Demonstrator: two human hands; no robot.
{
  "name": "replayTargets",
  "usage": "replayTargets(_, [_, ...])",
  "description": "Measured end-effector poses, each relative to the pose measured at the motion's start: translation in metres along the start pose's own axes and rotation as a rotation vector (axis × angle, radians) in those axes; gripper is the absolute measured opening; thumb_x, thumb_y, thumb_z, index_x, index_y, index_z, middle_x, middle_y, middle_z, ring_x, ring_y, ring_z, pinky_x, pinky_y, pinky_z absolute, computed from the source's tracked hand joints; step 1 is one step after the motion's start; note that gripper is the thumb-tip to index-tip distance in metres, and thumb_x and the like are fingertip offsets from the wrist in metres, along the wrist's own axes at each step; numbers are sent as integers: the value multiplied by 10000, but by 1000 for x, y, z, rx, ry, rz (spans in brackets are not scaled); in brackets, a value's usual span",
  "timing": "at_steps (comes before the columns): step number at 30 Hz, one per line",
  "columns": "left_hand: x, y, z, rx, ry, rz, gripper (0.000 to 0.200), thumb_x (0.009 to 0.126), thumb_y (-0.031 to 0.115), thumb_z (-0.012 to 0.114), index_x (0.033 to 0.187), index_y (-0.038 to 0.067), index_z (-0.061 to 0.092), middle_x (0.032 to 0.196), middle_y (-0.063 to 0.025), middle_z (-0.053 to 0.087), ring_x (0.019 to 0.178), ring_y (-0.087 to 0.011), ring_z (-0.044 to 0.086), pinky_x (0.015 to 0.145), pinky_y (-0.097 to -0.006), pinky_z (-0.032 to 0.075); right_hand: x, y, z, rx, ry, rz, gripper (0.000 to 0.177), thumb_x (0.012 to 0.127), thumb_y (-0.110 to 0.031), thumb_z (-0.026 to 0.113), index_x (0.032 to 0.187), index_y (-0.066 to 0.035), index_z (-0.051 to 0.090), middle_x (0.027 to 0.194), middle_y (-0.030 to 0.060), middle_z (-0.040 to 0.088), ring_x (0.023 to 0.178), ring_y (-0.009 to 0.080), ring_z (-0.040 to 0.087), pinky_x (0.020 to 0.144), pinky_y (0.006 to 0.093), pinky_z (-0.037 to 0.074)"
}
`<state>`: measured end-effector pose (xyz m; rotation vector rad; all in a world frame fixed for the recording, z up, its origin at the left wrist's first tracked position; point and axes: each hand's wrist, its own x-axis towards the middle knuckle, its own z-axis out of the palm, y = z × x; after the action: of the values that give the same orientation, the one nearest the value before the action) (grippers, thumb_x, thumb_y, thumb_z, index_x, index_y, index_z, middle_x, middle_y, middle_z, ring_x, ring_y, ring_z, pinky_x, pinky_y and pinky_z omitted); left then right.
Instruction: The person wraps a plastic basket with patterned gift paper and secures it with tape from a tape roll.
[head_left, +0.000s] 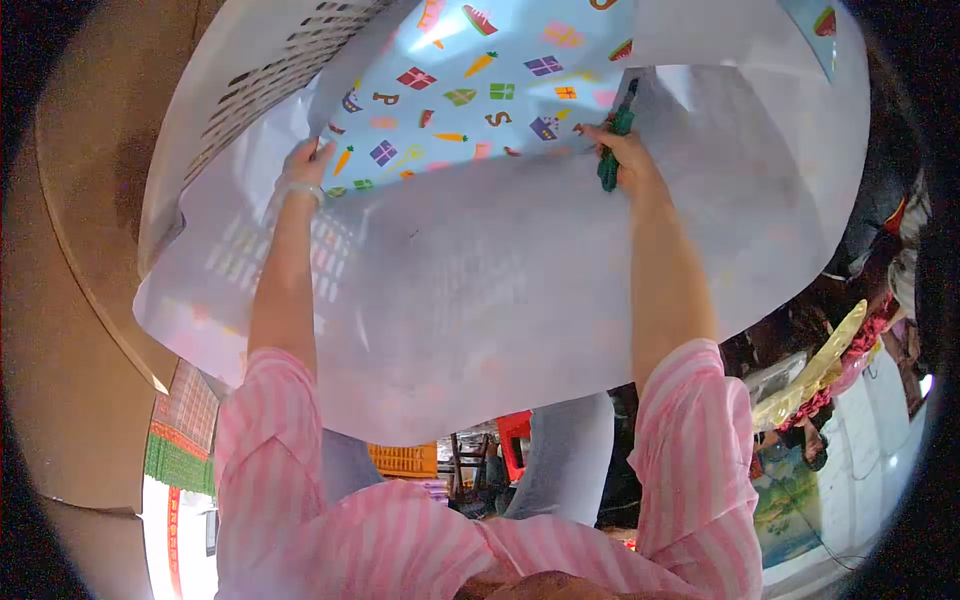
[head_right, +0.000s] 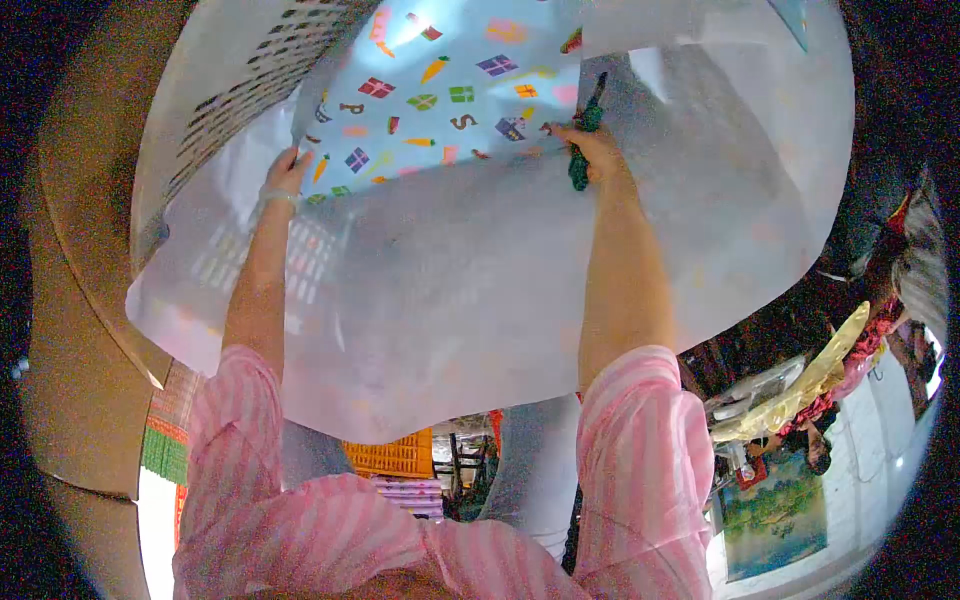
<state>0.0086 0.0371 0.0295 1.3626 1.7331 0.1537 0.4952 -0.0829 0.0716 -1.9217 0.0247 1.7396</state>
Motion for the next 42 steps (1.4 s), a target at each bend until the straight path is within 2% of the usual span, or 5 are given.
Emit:
replayTargets(8, [10, -30, 27, -554, 117, -58, 279, 692, 152, 752, 874, 21, 586, 779, -37, 593, 705, -73, 530, 654, -211, 432, 21, 11, 8, -216, 368, -140, 227, 660, -150, 770, 784, -80, 593, 627, -21, 511, 536, 83, 448, 466, 248, 342])
replayTargets(15, [26, -66, 46, -108, 205, -6, 247, 768, 174, 680, 925, 9, 585, 757, -31, 588, 678, -91, 531, 618, -246, 443, 48, 37, 13, -380, 458, -388, 232, 649, -158, 773, 799, -66, 622, 714, 0, 583, 575, 88, 476, 518, 257, 385])
replayTargets(21, [29, -30, 16, -319, -332, -260, 253, 762, 78, 647, 1010, 87, 596, 852, -75, 609, 721, -148, 565, 648, -284, 460, 82, 64, -13, -354, 467, -533, 280, 626, -189, 780, 812, -51, 622, 762, -1, 614, 644, 94, 546, 572, 271, 427])
replayTargets(35, [28, -62, 52, -863, 231, -268, 383, 651, -123, 668, 1008, -16, 578, 950, -104, 614, 885, -188, 577, 821, -304, 484, 61, 48, -3, -117, 562, -334, 261, 665, -89, 737, 840, 1, 567, 704, 55, 601, 606, 141, 569, 515, 265, 427])
replayTargets(42, [-1, 11, 44, 378, 314, 56, 342, 615, 55, 674, 944, 59, 585, 963, -118, 595, 901, -249, 559, 740, -373, 437, 55, 42, -8, 4, 518, -431, 209, 664, -18, 718, 803, 10, 565, 714, 82, 596, 623, 155, 587, 524, 272, 453])
